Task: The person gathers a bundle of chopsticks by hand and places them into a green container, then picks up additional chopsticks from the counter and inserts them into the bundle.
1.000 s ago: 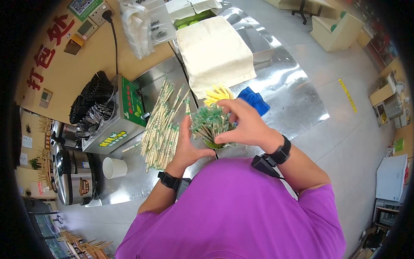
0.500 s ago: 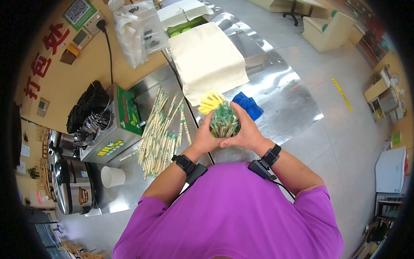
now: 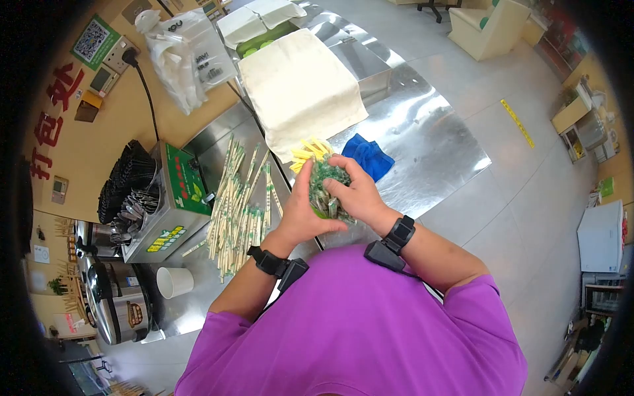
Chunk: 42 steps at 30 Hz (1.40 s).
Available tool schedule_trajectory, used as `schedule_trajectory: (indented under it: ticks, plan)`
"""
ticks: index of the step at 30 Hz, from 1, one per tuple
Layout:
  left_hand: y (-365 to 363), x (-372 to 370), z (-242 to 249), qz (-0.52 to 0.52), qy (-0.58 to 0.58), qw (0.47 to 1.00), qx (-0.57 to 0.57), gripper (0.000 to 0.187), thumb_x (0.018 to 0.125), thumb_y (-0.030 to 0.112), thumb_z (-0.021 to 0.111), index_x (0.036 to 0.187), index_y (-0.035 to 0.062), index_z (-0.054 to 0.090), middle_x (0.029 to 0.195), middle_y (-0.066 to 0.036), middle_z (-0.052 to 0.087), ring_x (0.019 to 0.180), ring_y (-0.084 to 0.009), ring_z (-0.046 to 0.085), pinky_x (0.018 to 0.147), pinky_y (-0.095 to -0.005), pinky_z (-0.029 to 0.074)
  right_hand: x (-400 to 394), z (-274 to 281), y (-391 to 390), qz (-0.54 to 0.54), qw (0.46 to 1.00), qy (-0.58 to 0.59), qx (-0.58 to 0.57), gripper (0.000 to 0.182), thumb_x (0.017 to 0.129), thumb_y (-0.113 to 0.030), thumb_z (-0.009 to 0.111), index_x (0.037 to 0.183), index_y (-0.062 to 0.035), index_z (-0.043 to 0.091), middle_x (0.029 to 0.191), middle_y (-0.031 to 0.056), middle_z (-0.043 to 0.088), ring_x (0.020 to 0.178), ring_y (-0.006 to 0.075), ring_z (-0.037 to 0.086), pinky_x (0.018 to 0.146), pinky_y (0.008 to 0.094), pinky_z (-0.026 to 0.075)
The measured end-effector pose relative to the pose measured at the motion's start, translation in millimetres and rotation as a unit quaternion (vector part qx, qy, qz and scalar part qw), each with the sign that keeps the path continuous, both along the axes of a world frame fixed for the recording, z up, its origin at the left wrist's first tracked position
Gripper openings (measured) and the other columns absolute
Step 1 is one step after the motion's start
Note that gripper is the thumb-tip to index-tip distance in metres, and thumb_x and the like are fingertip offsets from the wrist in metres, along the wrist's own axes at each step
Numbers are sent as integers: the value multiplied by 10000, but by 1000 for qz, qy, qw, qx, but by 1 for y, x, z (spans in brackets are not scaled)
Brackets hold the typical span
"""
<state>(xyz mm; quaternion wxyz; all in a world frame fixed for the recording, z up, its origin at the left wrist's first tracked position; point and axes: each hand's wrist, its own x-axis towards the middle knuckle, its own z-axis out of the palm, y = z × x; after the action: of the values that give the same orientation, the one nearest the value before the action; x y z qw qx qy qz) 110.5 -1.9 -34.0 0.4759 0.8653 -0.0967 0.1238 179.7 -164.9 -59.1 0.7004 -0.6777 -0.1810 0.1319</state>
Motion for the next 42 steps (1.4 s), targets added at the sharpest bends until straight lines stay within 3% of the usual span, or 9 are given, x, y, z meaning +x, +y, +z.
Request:
schedule_trajectory:
  ticks: [5, 8, 17, 23, 26, 32, 36, 38, 42]
  plan:
    - [1, 5, -24, 0, 26, 1000, 14, 1168, 575, 248, 969, 1507, 36, 299, 1453, -210, 451, 1343, -385, 468, 1106, -443, 412, 8, 2, -9, 23, 981, 139, 131, 435, 920, -293, 727, 1223, -19, 577, 1399, 183, 552, 1291, 267, 533, 1051, 358, 431]
    - [-3, 4, -26, 18, 6, 999, 30, 1161, 576, 246, 969, 1504, 45, 301, 1467, -197, 444, 1348, -373, 466, 1105, -441, 415, 12, 6, -8, -15, 994, -94, -53, 451, 880, -342, 764, 1145, -25, 585, 1428, 199, 534, 1286, 293, 545, 1036, 367, 442]
    - [10, -1, -6, 81, -74, 992, 57, 1209, 558, 306, 988, 1509, 39, 291, 1556, -266, 312, 1450, -408, 330, 1184, -451, 310, 12, 5, -4, -20, 980, -166, -111, 444, 845, -273, 797, 1148, -23, 590, 1346, 207, 599, 1222, 296, 605, 1013, 372, 477]
    - [3, 4, -6, 42, 106, 992, -53, 1150, 621, 239, 957, 1526, 4, 287, 1593, -251, 272, 1474, -349, 315, 1172, -453, 330, 21, -4, -8, -26, 980, 130, 151, 780, 880, -299, 780, 1497, -55, 370, 1528, 190, 423, 1385, 293, 442, 1128, 395, 376]
    - [10, 5, -26, 34, 70, 992, -101, 1123, 662, 193, 930, 1539, 9, 254, 1563, -229, 339, 1443, -305, 374, 1151, -439, 368, 21, -17, -32, 31, 976, 110, 185, 955, 875, -353, 788, 1582, -80, 206, 1611, 182, 288, 1447, 311, 348, 1172, 421, 316]
    - [18, -3, -55, 66, 39, 951, -300, 1184, 633, 171, 938, 1551, 21, 207, 1472, -218, 454, 1353, -308, 483, 1132, -418, 395, 8, -17, -68, 116, 990, -51, -69, 1390, 568, -541, 948, 1599, -75, 142, 1606, 207, 285, 1469, 332, 338, 1189, 435, 297]
    - [1, 0, -27, -72, 124, 969, -199, 1255, 555, 223, 984, 1542, 18, 237, 1453, -211, 464, 1360, -311, 470, 1122, -406, 400, 15, -15, -47, 118, 965, -177, -151, 1500, 479, -607, 958, 1591, -37, 127, 1590, 199, 302, 1447, 346, 357, 1177, 426, 310]
    - [-5, 8, -30, -52, 90, 993, -48, 1245, 527, 246, 995, 1521, 19, 282, 1440, -197, 475, 1338, -314, 493, 1096, -395, 422, 16, -4, -23, 97, 978, -152, -101, 1426, 508, -578, 959, 1564, -10, 188, 1547, 208, 347, 1429, 341, 375, 1174, 400, 317]
    - [-7, 12, -21, 13, 60, 995, -85, 1099, 554, 262, 977, 1437, 14, 371, 1323, -157, 578, 1203, -309, 601, 1018, -388, 473, 20, -8, -4, 97, 969, -207, -95, 1301, 543, -533, 965, 1521, -13, 283, 1468, 177, 415, 1375, 318, 422, 1158, 397, 335]
